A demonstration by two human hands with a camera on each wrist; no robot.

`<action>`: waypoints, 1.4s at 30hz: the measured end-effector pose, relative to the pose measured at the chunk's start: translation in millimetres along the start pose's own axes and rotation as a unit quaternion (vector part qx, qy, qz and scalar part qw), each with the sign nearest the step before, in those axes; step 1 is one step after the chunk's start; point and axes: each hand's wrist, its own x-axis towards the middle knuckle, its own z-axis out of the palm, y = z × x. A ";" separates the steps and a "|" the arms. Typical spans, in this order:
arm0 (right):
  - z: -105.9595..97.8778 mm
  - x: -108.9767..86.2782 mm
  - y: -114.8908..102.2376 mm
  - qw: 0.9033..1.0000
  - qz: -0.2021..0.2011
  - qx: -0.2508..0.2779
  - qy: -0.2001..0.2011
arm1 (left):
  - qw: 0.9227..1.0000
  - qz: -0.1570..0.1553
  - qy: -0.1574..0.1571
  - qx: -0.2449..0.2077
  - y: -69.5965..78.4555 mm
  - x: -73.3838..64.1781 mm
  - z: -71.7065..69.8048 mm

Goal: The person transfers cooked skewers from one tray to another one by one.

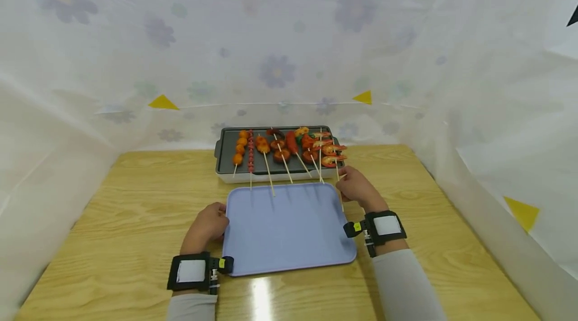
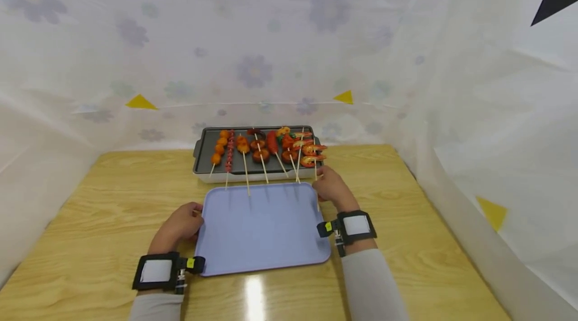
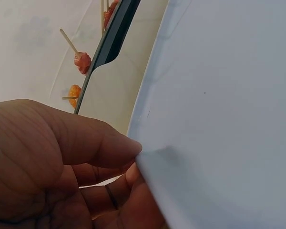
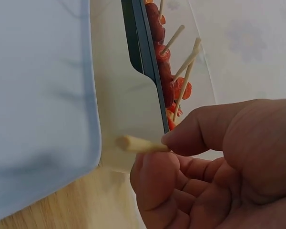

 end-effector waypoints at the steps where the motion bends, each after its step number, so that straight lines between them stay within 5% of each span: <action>1: 0.7 -0.3 -0.2 1.000 0.000 -0.003 -0.001 | 1.000 0.001 0.000 0.001 -1.0 -0.2 -0.6; 14: -0.7 -8.7 4.7 1.000 -0.017 -0.010 0.003 | 1.000 -0.004 -0.004 -0.014 -2.5 -0.4 -1.7; 27: -0.2 -24.0 2.1 0.989 -0.037 -0.140 0.017 | 1.000 -0.008 -0.006 -0.010 -1.1 1.0 -2.4; 42: 10.6 -46.7 12.3 0.983 -0.058 -0.172 0.039 | 1.000 0.000 -0.005 -0.008 -1.3 0.3 -3.3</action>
